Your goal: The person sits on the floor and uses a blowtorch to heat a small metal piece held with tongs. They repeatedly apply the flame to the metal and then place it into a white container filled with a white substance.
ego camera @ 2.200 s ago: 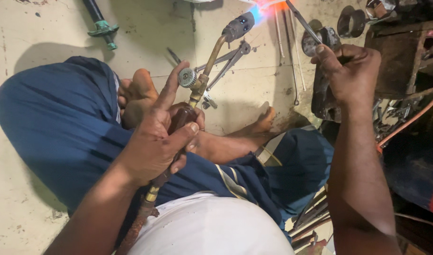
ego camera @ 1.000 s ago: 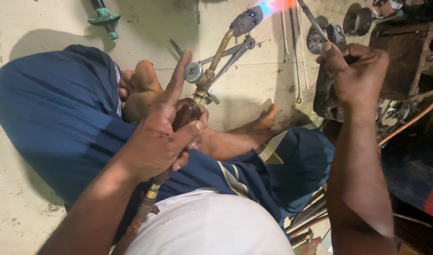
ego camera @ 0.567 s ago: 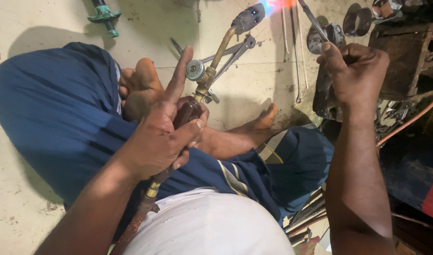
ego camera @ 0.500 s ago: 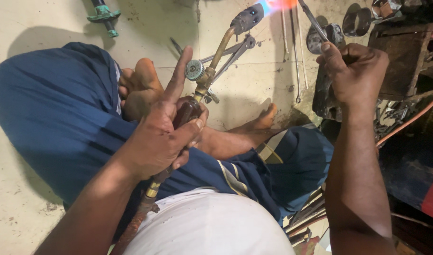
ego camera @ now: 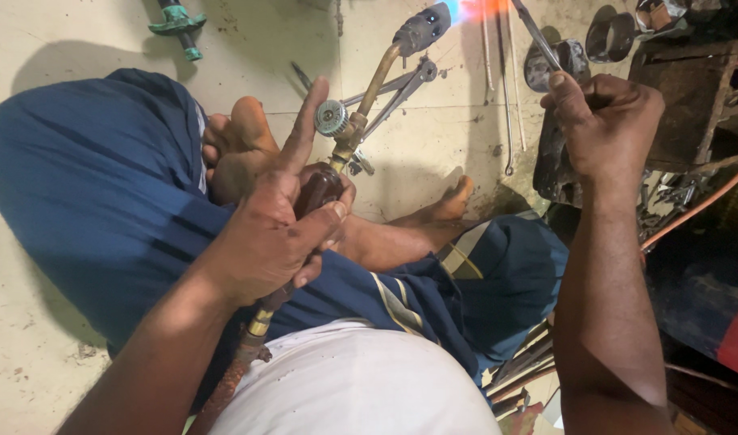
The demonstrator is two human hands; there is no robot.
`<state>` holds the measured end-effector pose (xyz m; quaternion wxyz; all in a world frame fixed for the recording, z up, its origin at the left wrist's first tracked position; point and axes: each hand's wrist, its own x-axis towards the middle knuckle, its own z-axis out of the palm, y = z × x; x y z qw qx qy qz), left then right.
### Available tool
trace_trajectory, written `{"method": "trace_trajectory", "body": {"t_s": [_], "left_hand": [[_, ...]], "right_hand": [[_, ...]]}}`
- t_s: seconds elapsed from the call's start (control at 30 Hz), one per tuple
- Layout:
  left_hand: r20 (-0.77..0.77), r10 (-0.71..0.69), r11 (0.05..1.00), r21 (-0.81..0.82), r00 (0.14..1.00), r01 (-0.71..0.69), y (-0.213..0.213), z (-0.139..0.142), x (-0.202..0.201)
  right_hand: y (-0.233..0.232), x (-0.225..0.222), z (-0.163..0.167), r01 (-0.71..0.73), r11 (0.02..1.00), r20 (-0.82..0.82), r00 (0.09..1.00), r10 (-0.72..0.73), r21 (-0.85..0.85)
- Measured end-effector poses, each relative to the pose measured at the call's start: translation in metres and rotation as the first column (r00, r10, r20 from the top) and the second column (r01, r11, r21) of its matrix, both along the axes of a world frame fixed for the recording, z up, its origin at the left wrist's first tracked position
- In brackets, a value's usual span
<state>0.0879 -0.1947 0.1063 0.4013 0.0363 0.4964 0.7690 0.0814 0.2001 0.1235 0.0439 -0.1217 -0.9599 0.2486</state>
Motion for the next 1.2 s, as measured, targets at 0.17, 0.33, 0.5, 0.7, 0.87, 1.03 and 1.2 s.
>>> {"method": "trace_trajectory", "body": {"t_s": [0.17,0.33,0.5,0.7,0.87,1.03,1.2], "left_hand": [[-0.036,-0.004,1.0,0.017,0.999,0.005,-0.001,0.0,0.0],[-0.043,-0.017,0.999,0.04,0.999,0.019,-0.003,0.0,0.001],[-0.046,-0.013,0.999,0.036,0.999,0.014,-0.003,-0.003,0.002],[-0.043,0.001,0.993,0.122,0.999,0.005,-0.003,-0.005,0.003],[-0.03,0.009,0.998,0.06,1.0,-0.008,-0.003,-0.003,0.003],[-0.019,0.012,0.996,0.085,1.0,-0.01,-0.003,-0.003,0.0],[0.012,0.006,0.999,0.044,1.0,-0.007,-0.002,-0.001,0.0]], "right_hand": [[0.002,-0.002,-0.001,-0.037,0.999,-0.026,0.999,0.036,-0.033],[-0.003,-0.003,0.001,0.004,1.0,-0.009,1.0,-0.004,-0.022],[-0.011,-0.004,0.005,0.075,0.996,0.006,0.997,-0.075,-0.041],[-0.011,-0.003,0.005,0.067,0.993,-0.001,0.998,-0.067,-0.094],[-0.008,-0.003,0.003,0.037,0.993,-0.008,0.999,-0.038,-0.114],[-0.006,-0.004,0.002,0.039,0.996,0.0,0.999,-0.04,-0.086],[-0.007,-0.003,0.004,0.035,0.997,0.003,0.999,-0.035,-0.068]]}}
